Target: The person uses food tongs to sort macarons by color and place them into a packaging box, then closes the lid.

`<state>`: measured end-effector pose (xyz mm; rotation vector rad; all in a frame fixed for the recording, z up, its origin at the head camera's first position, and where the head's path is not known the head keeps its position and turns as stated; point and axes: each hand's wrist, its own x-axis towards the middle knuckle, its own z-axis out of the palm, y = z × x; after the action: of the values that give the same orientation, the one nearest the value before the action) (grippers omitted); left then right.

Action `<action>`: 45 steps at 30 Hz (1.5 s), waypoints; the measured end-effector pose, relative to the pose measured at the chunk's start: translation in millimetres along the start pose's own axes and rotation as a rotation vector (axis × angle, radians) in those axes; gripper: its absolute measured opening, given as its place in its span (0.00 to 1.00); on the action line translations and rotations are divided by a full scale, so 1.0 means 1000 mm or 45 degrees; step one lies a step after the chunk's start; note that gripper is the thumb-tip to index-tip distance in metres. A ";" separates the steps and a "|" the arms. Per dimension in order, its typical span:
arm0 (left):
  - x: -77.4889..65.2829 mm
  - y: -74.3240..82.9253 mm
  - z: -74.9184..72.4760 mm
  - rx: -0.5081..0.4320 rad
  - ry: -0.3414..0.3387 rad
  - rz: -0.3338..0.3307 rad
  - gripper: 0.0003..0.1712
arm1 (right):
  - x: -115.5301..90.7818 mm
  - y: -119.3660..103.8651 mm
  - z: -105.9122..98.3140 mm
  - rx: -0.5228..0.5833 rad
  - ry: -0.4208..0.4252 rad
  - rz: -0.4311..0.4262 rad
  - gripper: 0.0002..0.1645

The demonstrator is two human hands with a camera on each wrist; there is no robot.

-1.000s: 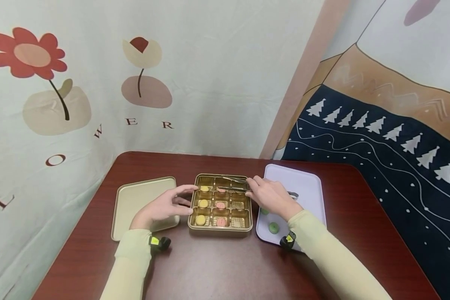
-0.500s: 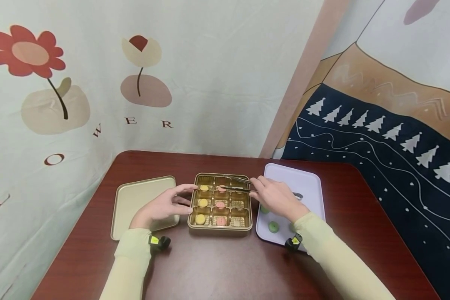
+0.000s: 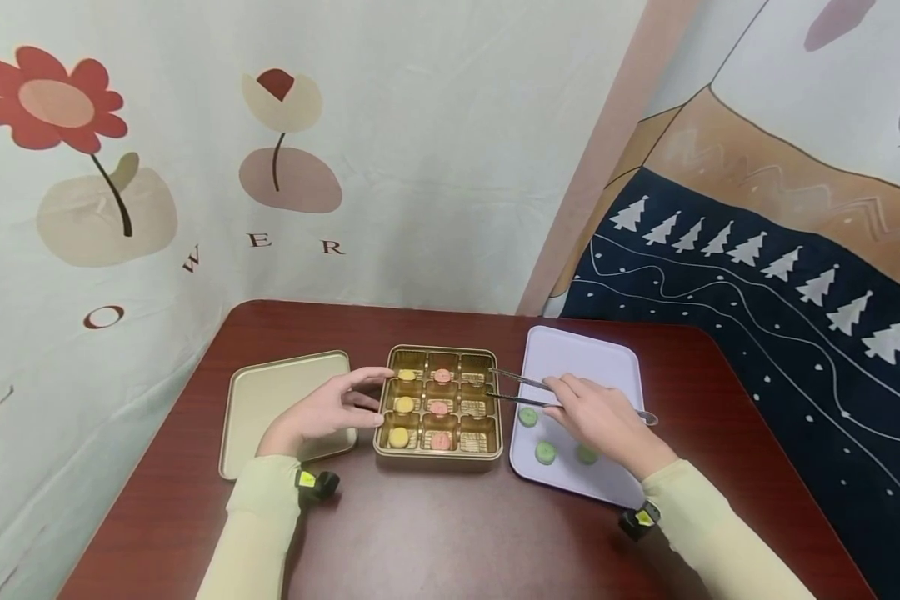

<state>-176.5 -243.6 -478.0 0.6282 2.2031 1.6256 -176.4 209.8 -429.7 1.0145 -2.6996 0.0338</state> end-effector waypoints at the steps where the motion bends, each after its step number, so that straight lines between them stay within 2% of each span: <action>1: 0.000 0.000 0.000 0.001 -0.001 0.002 0.44 | -0.005 0.003 0.000 -0.007 0.006 -0.002 0.31; 5: 0.000 0.001 -0.001 -0.003 -0.001 0.008 0.44 | -0.026 0.012 0.002 -0.037 0.038 -0.013 0.31; 9: 0.000 0.000 -0.001 -0.003 -0.002 0.016 0.43 | -0.042 0.019 0.005 -0.043 0.022 0.032 0.32; 16: -0.001 -0.004 -0.001 -0.002 -0.002 0.052 0.43 | -0.059 0.027 0.011 -0.065 0.004 0.046 0.30; 24: 0.000 -0.006 0.001 -0.019 -0.007 0.029 0.44 | -0.065 0.031 0.018 -0.053 -0.001 0.007 0.31; 34: 0.001 -0.005 -0.001 -0.025 -0.002 0.036 0.44 | -0.066 0.030 0.022 -0.071 -0.100 0.008 0.31; 45: 0.001 -0.004 0.000 -0.021 0.000 0.031 0.43 | -0.062 0.031 0.028 -0.110 -0.109 -0.010 0.28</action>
<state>-178.0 -244.5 -481.7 0.6525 2.1883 1.6539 -158.1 270.4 -469.7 1.0227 -2.7474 -0.1300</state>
